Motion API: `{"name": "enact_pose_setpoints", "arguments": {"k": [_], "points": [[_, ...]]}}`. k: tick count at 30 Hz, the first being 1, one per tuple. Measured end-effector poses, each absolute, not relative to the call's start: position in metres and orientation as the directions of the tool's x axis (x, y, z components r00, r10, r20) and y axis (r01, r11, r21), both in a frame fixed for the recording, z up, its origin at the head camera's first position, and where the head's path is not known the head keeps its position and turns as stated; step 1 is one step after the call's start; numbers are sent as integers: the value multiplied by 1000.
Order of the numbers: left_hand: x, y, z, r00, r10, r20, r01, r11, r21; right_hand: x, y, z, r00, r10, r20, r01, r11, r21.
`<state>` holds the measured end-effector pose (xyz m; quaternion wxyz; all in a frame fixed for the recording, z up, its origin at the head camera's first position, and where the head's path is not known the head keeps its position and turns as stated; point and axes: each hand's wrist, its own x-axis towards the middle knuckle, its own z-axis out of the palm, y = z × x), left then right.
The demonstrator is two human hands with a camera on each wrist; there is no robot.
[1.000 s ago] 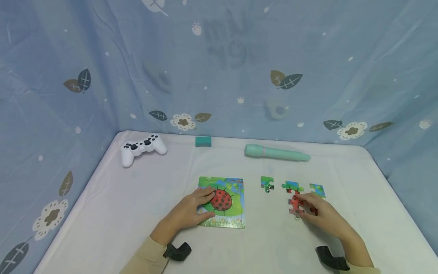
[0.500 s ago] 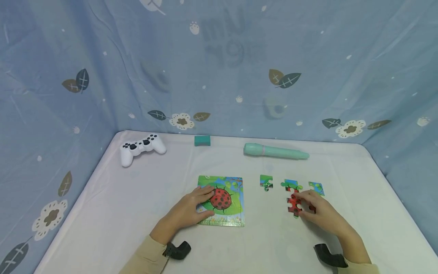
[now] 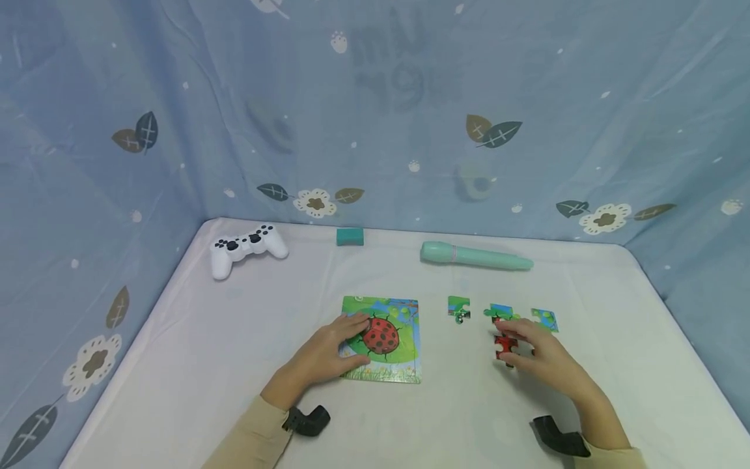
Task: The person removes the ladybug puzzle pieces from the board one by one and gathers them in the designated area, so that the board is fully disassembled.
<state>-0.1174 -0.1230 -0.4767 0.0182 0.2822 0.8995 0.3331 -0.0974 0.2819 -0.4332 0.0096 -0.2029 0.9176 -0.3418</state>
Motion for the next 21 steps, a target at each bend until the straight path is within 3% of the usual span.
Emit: {"name": "enact_pose_setpoints", "arguments": {"k": [5, 12, 21], "points": [[-119, -126, -475, -844, 513, 157, 482, 597, 641, -100, 256, -429, -887, -443, 131, -407, 615, -675], [-124, -140, -475, -868, 474, 150, 462, 656, 598, -111, 208, -433, -852, -514, 102, -414, 541, -732], [-128, -153, -477, -838, 518, 173, 522, 667, 531, -116, 141, -441, -784, -619, 51, -448, 507, -737]]}}
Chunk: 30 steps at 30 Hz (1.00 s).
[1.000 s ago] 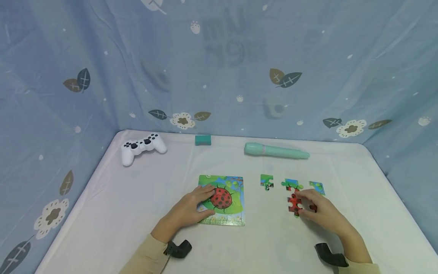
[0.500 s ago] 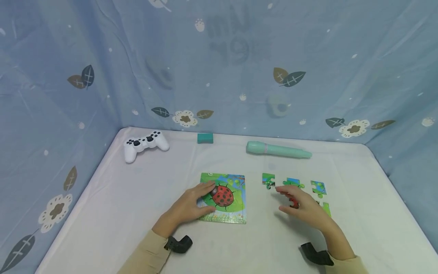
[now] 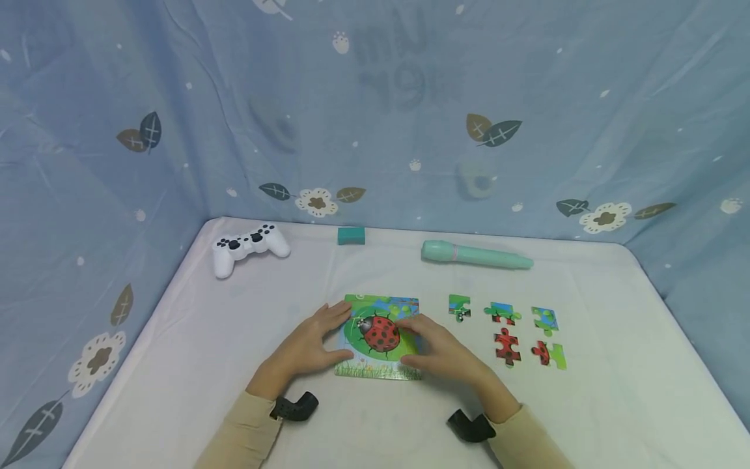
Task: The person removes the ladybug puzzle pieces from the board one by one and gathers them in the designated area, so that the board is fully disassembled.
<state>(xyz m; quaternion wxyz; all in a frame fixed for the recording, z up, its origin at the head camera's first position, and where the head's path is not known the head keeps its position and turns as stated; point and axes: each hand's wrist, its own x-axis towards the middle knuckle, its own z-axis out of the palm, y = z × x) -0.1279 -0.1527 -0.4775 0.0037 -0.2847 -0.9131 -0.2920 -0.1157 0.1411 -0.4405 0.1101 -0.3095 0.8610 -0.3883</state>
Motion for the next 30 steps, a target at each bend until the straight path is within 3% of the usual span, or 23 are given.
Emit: {"name": "enact_pose_setpoints", "arguments": {"k": [4, 11, 20, 30], "points": [[-126, -155, -479, -839, 517, 170, 521, 674, 524, -122, 115, -443, -761, -647, 43, -449, 477, -755], [-126, -154, -480, -829, 534, 167, 534, 665, 522, -130, 86, -451, -792, -610, 27, -427, 522, -739], [-130, -155, -474, -825, 539, 172, 544, 672, 503, -128, 74, -458, -835, -539, 109, -446, 547, -708], [-128, -154, -475, -837, 530, 140, 516, 676, 527, -126, 68, -457, -854, -511, 96, -423, 576, -699]]}}
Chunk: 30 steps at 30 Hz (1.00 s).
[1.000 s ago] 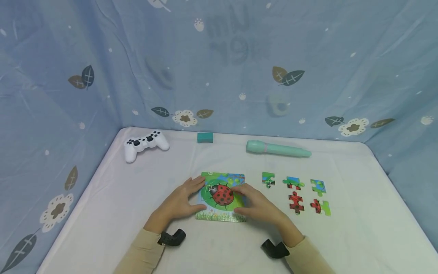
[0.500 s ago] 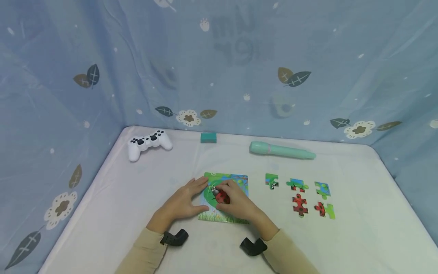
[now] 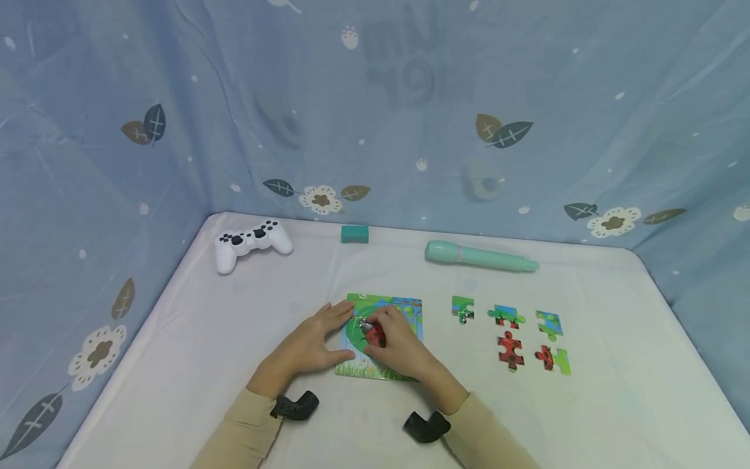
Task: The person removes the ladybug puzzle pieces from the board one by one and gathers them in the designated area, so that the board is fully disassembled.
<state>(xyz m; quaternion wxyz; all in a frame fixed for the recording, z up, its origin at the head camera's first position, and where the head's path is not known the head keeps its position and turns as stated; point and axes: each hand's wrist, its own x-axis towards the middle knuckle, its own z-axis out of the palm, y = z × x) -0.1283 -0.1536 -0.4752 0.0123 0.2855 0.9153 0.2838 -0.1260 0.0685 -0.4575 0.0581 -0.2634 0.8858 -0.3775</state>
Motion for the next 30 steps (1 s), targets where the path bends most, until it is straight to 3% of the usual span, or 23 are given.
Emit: {"name": "enact_pose_setpoints", "arguments": {"k": [30], "points": [[-127, -153, -473, -839, 526, 138, 512, 678, 528, -125, 68, -464, -843, -503, 190, -494, 582, -646]]}}
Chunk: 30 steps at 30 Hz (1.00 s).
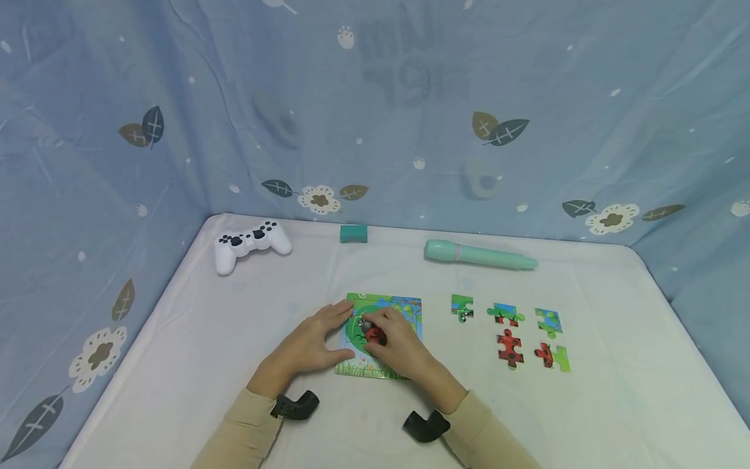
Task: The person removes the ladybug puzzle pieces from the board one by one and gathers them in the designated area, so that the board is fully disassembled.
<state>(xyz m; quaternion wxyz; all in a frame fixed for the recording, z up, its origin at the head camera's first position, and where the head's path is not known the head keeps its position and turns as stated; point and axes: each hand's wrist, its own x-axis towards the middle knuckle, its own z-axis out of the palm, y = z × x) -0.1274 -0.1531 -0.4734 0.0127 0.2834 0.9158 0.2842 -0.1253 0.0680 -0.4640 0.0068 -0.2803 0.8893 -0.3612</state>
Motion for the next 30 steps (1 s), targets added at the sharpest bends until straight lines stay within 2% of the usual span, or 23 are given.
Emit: {"name": "enact_pose_setpoints", "arguments": {"k": [7, 16, 25, 30], "points": [[-128, -152, -473, -838, 526, 144, 514, 675, 529, -126, 69, -465, -836, -504, 216, -513, 579, -633], [-130, -151, -473, -834, 533, 142, 521, 675, 522, -125, 72, -458, -865, -458, 206, -457, 549, -700], [-128, -154, -473, -838, 529, 135, 513, 677, 527, -126, 88, -441, -868, -484, 114, -378, 493, -783], [-127, -154, -475, -842, 521, 140, 507, 677, 534, -125, 110, -435, -888, -455, 70, -325, 512, -795]]}}
